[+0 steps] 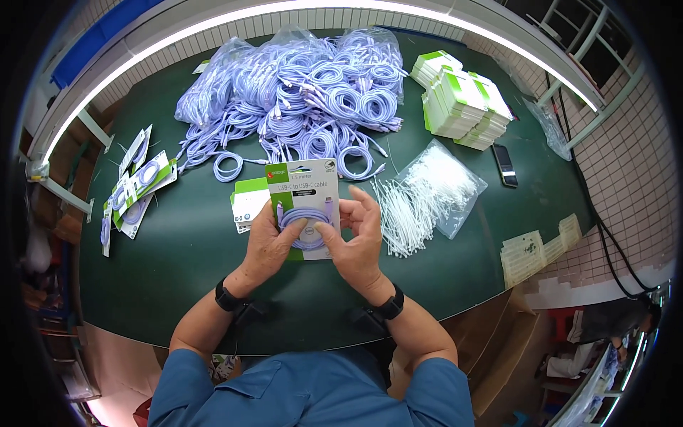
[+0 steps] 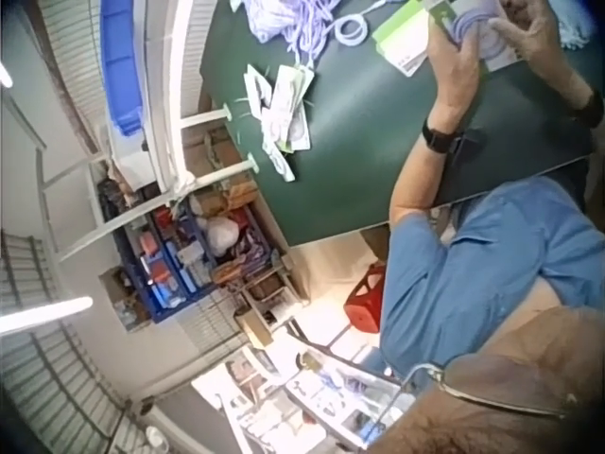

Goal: The person packages a cable by placing it onto a card and securing it by hand using a zip tie. After pulling the zip tie tight, the person places the packaged cable into a box and picks up another cable and card.

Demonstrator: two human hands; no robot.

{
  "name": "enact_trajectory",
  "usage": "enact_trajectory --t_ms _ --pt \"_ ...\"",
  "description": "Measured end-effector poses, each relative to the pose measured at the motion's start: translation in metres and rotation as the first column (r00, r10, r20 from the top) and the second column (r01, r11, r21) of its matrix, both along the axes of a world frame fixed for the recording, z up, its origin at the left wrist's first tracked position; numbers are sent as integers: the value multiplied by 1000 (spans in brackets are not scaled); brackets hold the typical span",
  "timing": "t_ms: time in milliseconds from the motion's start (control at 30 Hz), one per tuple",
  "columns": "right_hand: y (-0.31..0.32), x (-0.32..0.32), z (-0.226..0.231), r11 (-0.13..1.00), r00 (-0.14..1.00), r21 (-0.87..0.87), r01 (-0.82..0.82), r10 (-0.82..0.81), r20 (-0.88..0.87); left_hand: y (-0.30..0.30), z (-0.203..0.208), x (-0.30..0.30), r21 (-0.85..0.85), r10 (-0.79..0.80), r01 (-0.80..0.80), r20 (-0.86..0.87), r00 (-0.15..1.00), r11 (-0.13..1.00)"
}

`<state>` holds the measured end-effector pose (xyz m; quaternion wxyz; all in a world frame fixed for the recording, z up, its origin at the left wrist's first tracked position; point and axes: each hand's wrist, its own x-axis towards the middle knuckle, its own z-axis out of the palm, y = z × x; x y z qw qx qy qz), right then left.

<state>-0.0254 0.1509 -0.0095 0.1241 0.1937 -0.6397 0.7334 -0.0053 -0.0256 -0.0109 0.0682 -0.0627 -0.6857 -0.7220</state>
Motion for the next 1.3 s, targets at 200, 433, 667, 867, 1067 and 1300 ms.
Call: enact_trajectory --t_ms 200,433,667,867,1067,1300 --pt "13 -13 -7 982 922 49 -182 154 354 1 -2 -1 -57 -23 22 -5 1000 998" --pt "19 -28 -24 911 835 -268 -314 399 378 5 -15 -2 67 12 -11 -16 1000 998" --pt "16 -25 -14 905 800 -196 -377 425 424 3 -11 -3 -36 60 -59 37 997 998" --pt "15 -20 -3 926 845 59 -372 311 435 6 8 -2 -368 234 -323 -267 935 872" --pt "11 -18 -2 939 887 105 -328 268 377 -2 3 -9 -562 59 -443 -572 818 698" --pt "11 -13 3 939 891 114 -324 262 371 -4 12 -7 -685 -96 -547 -662 743 482"
